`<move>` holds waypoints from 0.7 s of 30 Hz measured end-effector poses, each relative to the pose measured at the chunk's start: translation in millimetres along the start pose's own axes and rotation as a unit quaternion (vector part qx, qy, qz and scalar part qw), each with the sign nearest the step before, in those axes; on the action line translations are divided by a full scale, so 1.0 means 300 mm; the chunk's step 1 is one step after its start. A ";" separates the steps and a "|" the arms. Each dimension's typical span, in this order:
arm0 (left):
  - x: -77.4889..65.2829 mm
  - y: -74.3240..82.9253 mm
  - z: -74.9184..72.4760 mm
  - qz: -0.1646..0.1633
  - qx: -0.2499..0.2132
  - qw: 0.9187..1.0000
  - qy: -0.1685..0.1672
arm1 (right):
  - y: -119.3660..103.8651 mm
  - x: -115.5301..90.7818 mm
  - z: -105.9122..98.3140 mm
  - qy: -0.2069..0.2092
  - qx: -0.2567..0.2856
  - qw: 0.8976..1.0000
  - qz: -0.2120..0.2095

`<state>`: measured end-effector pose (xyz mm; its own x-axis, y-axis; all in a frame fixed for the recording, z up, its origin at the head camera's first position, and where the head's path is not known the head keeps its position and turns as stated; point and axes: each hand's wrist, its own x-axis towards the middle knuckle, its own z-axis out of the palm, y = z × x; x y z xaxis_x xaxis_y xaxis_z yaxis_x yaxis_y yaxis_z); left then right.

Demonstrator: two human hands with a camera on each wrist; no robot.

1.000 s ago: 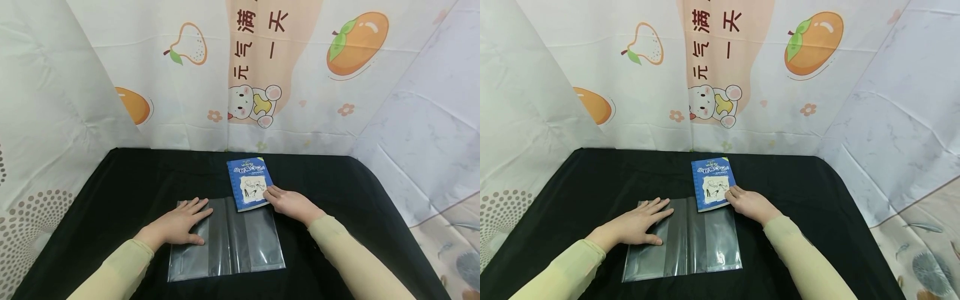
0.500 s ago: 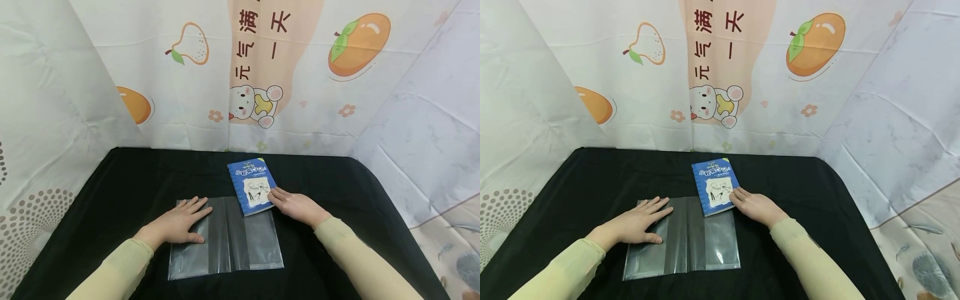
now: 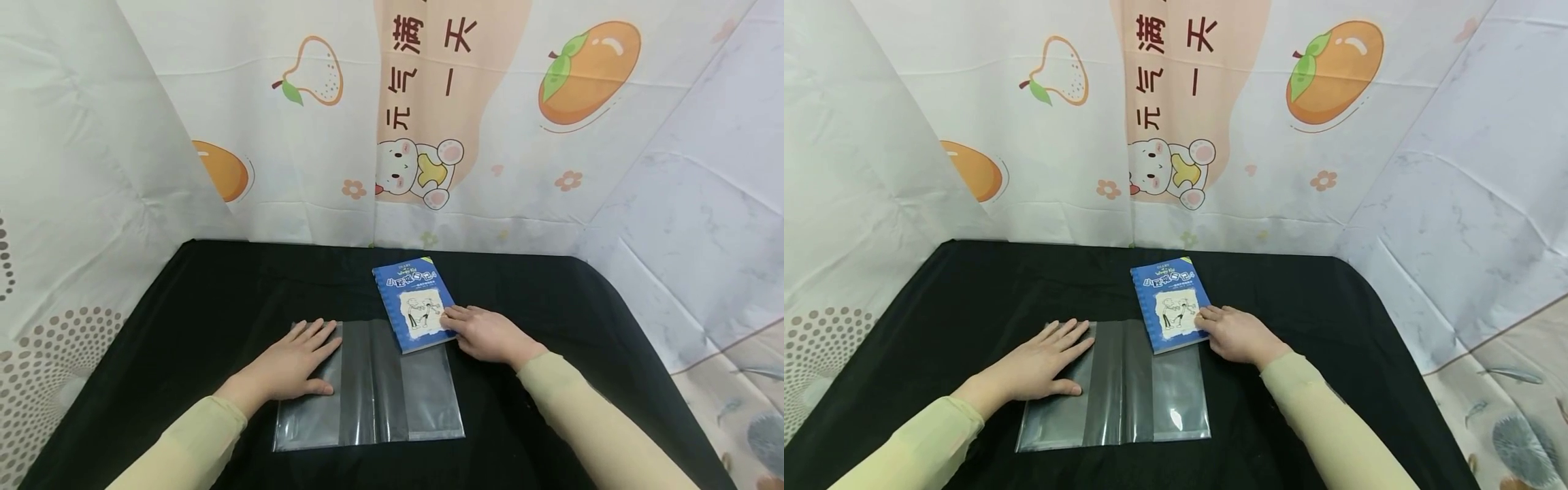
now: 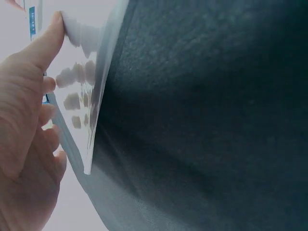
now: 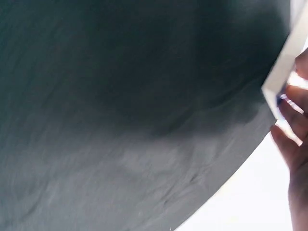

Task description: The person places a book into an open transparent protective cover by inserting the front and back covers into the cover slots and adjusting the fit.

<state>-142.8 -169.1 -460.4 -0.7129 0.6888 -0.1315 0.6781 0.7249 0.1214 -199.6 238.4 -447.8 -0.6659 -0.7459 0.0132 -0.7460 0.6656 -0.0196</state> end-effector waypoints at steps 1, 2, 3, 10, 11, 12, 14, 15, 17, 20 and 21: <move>-0.002 0.002 -0.001 0.002 0.001 1.000 0.002 | -0.004 0.006 -0.002 0.005 0.020 1.000 0.021; -0.004 0.004 -0.002 0.002 -0.001 1.000 0.002 | -0.008 0.012 -0.003 0.013 0.037 0.998 0.044; -0.007 0.006 -0.004 0.002 -0.005 1.000 0.001 | -0.013 0.019 -0.005 0.023 0.051 0.996 0.068; -0.041 0.004 -0.025 0.004 -0.026 1.000 -0.012 | -0.051 0.073 -0.044 0.085 0.090 0.963 0.240; -0.046 0.001 -0.028 0.005 -0.027 1.000 -0.012 | -0.055 0.080 -0.050 0.084 0.091 0.957 0.261; -0.051 -0.003 -0.030 0.006 -0.027 1.000 -0.011 | -0.057 0.088 -0.055 0.081 0.092 0.953 0.278; -0.057 -0.011 -0.031 0.009 -0.028 1.000 -0.010 | -0.061 0.103 -0.060 0.067 0.096 0.945 0.306; -0.061 -0.015 -0.031 0.011 -0.028 0.999 -0.010 | -0.062 0.110 -0.060 0.060 0.096 0.942 0.315; -0.065 -0.022 -0.028 0.014 -0.029 0.999 -0.010 | -0.063 0.122 -0.057 0.041 0.097 0.938 0.331; -0.068 -0.029 -0.019 0.012 -0.029 0.999 -0.015 | -0.066 0.137 -0.047 0.012 0.092 0.934 0.344; -0.069 -0.030 -0.016 0.010 -0.027 0.999 -0.017 | -0.068 0.141 -0.044 0.002 0.093 0.933 0.347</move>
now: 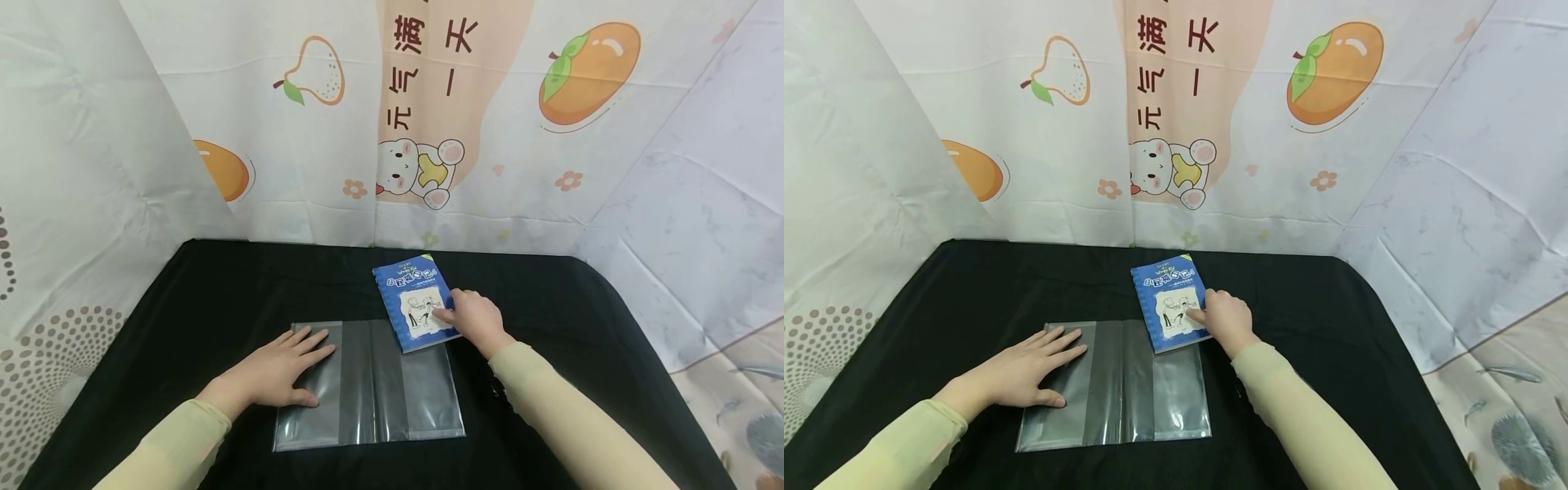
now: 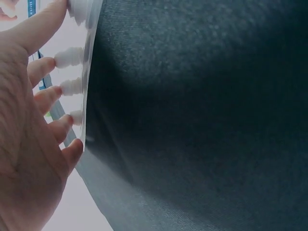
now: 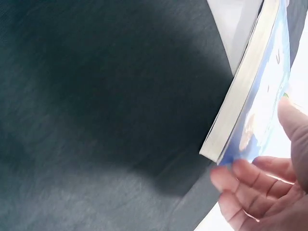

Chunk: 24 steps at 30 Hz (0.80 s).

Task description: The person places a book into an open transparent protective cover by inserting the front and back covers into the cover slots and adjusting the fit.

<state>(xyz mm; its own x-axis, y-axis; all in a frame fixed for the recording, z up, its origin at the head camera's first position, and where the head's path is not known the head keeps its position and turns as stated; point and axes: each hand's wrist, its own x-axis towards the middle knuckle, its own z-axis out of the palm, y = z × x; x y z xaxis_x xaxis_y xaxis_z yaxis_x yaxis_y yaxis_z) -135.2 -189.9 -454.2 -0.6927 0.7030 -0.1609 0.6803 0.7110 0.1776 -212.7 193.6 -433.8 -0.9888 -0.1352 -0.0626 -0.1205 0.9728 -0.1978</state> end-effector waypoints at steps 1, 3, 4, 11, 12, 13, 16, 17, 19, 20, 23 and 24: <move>0.001 -0.001 0.002 -0.003 0.000 1.000 -0.002 | -0.003 0.002 0.005 -0.008 -0.001 1.000 0.005; 0.002 0.000 0.005 -0.010 -0.001 1.000 -0.008 | -0.009 0.005 0.013 -0.026 0.001 1.000 0.016; 0.003 0.001 0.004 -0.012 -0.002 1.000 -0.010 | -0.012 0.005 0.017 -0.034 0.008 0.999 0.023; 0.010 0.007 -0.006 -0.023 -0.012 1.000 -0.018 | -0.026 0.001 0.031 -0.046 0.045 0.997 0.044; 0.010 0.008 -0.008 -0.024 -0.012 0.999 -0.018 | -0.027 0.000 0.032 -0.046 0.049 0.997 0.046; 0.011 0.009 -0.010 -0.023 -0.013 0.999 -0.018 | -0.027 0.000 0.033 -0.045 0.052 0.996 0.048; 0.011 0.012 -0.014 -0.020 -0.016 1.000 -0.018 | -0.030 0.000 0.035 -0.048 0.059 0.995 0.058; 0.011 0.013 -0.015 -0.018 -0.016 1.000 -0.018 | -0.031 0.001 0.034 -0.051 0.061 0.995 0.062; 0.012 0.014 -0.016 -0.015 -0.016 1.000 -0.018 | -0.035 0.005 0.029 -0.060 0.067 0.993 0.071; 0.012 0.015 -0.017 -0.014 -0.015 1.000 -0.017 | -0.037 0.007 0.026 -0.066 0.071 0.992 0.075; 0.011 0.015 -0.018 -0.014 -0.016 1.000 -0.015 | -0.045 0.016 0.014 -0.089 0.088 0.988 0.095; 0.011 0.014 -0.019 -0.014 -0.016 1.000 -0.015 | -0.048 0.020 0.010 -0.095 0.094 0.986 0.102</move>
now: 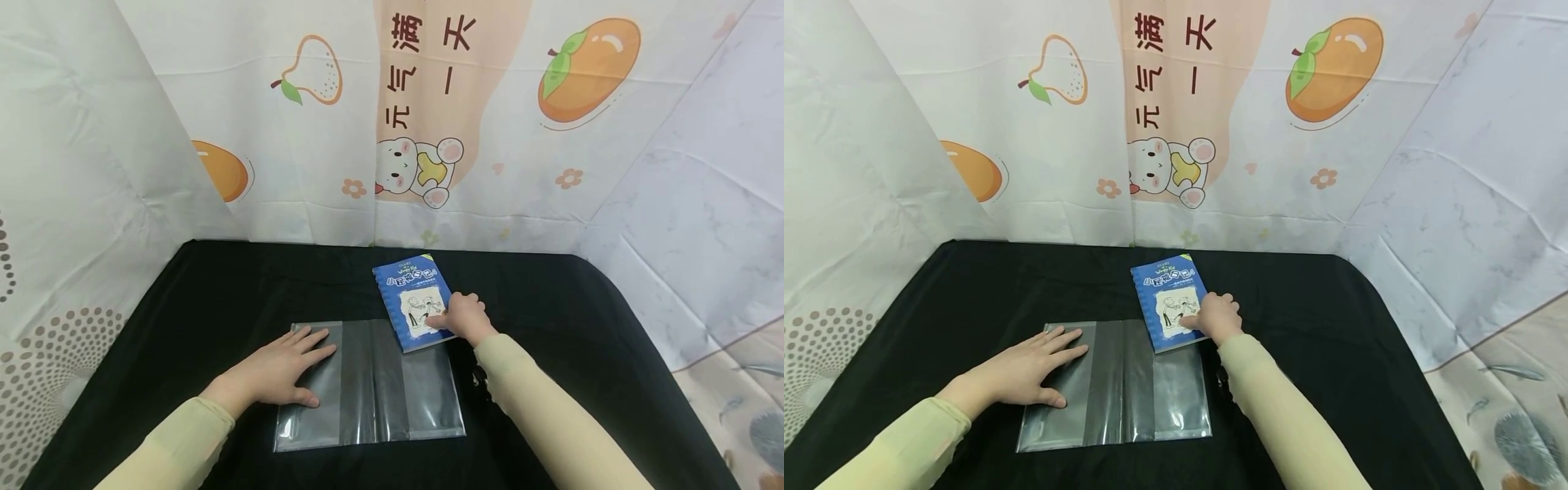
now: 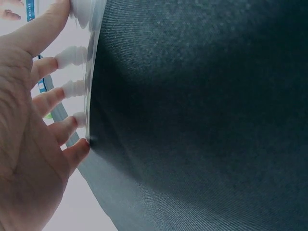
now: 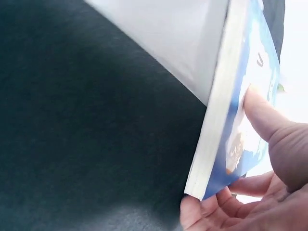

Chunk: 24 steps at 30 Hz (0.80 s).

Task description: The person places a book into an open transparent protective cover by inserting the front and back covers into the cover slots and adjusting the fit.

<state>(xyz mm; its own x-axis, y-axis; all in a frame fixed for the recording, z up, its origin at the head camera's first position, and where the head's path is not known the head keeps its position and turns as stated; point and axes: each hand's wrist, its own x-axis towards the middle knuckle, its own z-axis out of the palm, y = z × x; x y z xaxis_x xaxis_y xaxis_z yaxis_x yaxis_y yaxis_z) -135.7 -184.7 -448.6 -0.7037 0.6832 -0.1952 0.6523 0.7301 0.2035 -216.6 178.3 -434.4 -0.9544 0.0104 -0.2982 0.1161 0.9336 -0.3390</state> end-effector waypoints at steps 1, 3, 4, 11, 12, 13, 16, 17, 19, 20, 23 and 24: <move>0.000 0.000 0.000 -0.001 0.001 1.000 -0.001 | -0.003 0.003 -0.003 -0.006 0.005 1.000 0.008; 0.001 -0.001 0.002 -0.003 0.002 1.000 -0.001 | -0.008 0.008 -0.007 -0.017 0.013 0.999 0.029; 0.001 -0.002 0.003 -0.003 0.004 1.000 -0.001 | -0.009 0.012 -0.008 -0.021 0.017 0.999 0.039; -0.001 -0.002 0.010 0.000 0.005 1.000 0.005 | -0.010 0.033 -0.014 -0.054 0.023 0.995 0.081; -0.001 -0.001 0.011 0.000 0.004 1.000 0.005 | -0.010 0.034 -0.015 -0.059 0.024 0.995 0.082; -0.002 -0.001 0.010 0.000 0.002 1.000 0.006 | -0.009 0.034 -0.016 -0.063 0.024 0.994 0.084; -0.002 0.002 0.008 -0.002 -0.002 1.000 0.005 | -0.006 0.034 -0.019 -0.071 0.027 0.993 0.088; -0.002 0.002 0.009 -0.003 -0.003 1.000 0.005 | -0.006 0.033 -0.020 -0.072 0.028 0.993 0.090; -0.001 0.002 0.007 -0.004 -0.004 1.000 0.002 | -0.007 0.030 -0.022 -0.070 0.027 0.993 0.090; -0.001 0.002 0.006 -0.005 -0.005 1.000 0.001 | -0.007 0.029 -0.022 -0.069 0.027 0.993 0.091; 0.000 0.002 0.005 -0.005 -0.006 1.000 -0.002 | -0.012 0.024 -0.025 -0.065 0.024 0.993 0.097; 0.000 0.001 0.005 -0.005 -0.006 1.000 -0.002 | -0.015 0.022 -0.026 -0.064 0.022 0.993 0.098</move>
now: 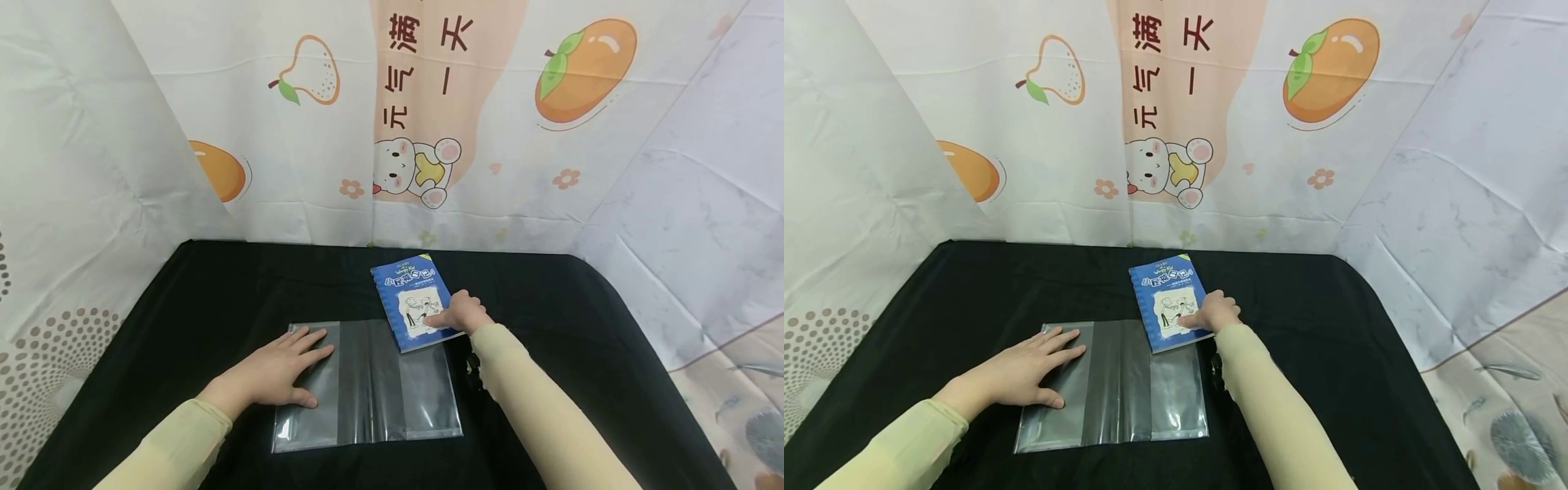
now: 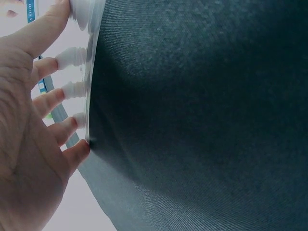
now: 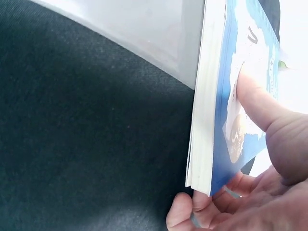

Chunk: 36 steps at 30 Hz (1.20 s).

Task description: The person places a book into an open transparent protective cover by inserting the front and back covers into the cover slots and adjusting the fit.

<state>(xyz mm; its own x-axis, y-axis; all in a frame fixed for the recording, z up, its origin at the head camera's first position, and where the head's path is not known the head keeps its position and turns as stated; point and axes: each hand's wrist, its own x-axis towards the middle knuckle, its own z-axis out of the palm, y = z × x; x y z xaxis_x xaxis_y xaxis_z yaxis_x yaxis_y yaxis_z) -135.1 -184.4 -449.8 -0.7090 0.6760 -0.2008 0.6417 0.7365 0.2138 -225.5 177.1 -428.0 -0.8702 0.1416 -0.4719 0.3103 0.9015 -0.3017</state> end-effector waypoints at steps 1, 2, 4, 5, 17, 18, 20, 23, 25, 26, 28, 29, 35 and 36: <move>0.000 0.000 0.000 0.000 0.000 1.000 0.001 | -0.002 -0.002 0.000 0.001 -0.001 1.000 0.001; 0.000 0.000 0.001 0.001 -0.001 1.000 0.001 | -0.004 -0.005 0.000 0.003 -0.002 1.000 0.002; 0.001 0.000 0.003 0.001 0.002 1.000 0.002 | -0.008 -0.008 0.000 0.007 0.000 1.000 0.001; 0.001 0.000 0.004 0.001 0.003 1.000 0.002 | -0.010 -0.011 0.000 0.009 0.001 1.000 0.001; 0.000 0.000 0.004 0.001 0.000 1.000 0.001 | -0.037 -0.007 0.009 0.037 -0.012 0.999 0.013; 0.000 0.000 0.004 0.001 0.000 1.000 0.001 | -0.038 -0.006 0.010 0.036 -0.013 0.999 0.016; 0.001 0.000 0.005 0.001 0.000 1.000 0.000 | -0.037 -0.005 0.011 0.031 -0.009 0.999 0.019; 0.003 0.000 0.006 0.003 0.001 1.000 0.001 | -0.032 -0.008 0.011 0.021 0.004 1.000 0.019; 0.004 0.000 0.006 0.004 0.000 1.000 0.002 | -0.027 -0.011 0.011 0.017 0.015 1.000 0.011; 0.005 0.000 0.006 0.004 0.000 1.000 0.001 | -0.024 -0.011 0.011 0.014 0.018 1.000 0.008; 0.005 0.000 0.006 0.004 0.000 1.000 0.000 | -0.019 -0.012 0.011 0.007 0.026 1.000 0.001; 0.005 0.000 0.007 0.003 0.000 1.000 -0.001 | -0.017 -0.013 0.012 0.005 0.031 1.000 -0.002; 0.004 0.000 0.006 0.002 0.002 1.000 0.000 | -0.008 -0.020 0.013 0.009 0.050 0.999 -0.016; 0.004 0.001 0.006 0.001 0.002 1.000 0.000 | -0.008 -0.021 0.012 0.010 0.045 0.999 -0.019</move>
<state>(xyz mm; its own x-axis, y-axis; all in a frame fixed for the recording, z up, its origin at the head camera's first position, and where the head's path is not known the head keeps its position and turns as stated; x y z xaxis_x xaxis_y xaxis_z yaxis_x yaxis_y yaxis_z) -135.2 -183.5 -451.7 -0.7075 0.6780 -0.1994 0.6450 0.7348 0.2098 -219.3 172.5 -427.4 -0.8893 0.1172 -0.4420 0.3095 0.8659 -0.3931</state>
